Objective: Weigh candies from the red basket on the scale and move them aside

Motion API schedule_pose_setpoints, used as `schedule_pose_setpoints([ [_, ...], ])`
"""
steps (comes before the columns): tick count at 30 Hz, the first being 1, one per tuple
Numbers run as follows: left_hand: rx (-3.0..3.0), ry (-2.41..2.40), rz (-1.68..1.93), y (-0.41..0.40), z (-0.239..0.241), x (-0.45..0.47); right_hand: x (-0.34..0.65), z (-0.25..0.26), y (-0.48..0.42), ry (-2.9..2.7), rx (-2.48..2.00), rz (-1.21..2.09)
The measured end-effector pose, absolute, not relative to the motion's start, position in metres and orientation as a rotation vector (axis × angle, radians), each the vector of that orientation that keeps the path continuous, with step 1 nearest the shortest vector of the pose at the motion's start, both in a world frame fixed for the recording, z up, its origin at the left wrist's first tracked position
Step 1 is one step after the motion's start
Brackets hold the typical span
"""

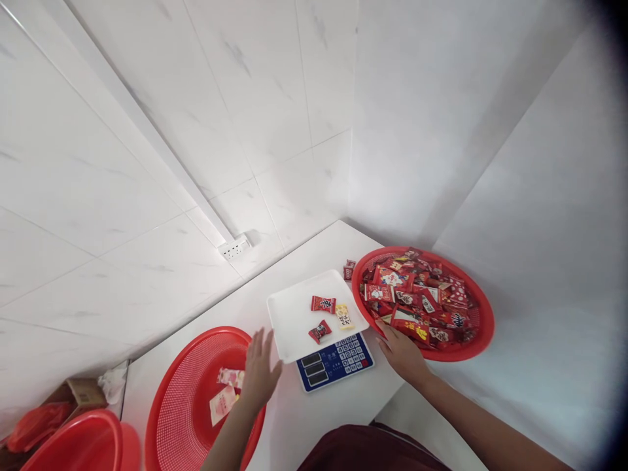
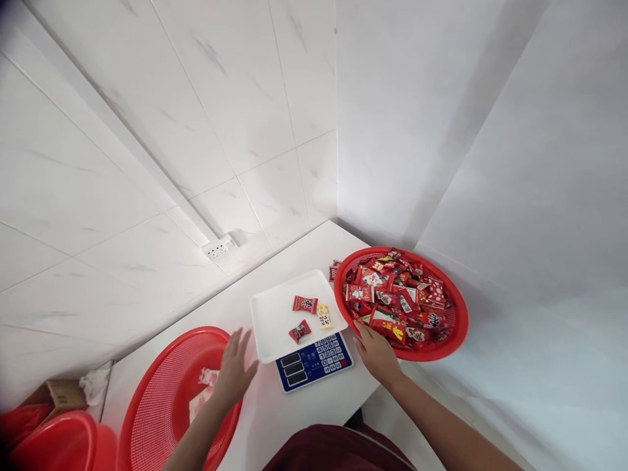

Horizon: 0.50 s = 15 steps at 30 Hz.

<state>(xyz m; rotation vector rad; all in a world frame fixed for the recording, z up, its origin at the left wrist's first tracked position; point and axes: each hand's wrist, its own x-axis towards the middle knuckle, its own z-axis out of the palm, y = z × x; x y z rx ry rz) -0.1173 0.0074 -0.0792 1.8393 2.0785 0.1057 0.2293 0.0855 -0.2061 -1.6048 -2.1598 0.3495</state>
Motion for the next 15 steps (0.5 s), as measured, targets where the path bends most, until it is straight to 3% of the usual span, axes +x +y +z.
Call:
schedule_pose_setpoints([
  [7,2.052,1.561,-0.030,0.114,-0.089,-0.048,0.227,-0.204,0.085,-2.160,-1.643,0.368],
  [15,1.952,1.591,-0.215,0.160,-0.098,-0.022,0.227,-0.204,0.085,-2.104,-1.668,0.407],
])
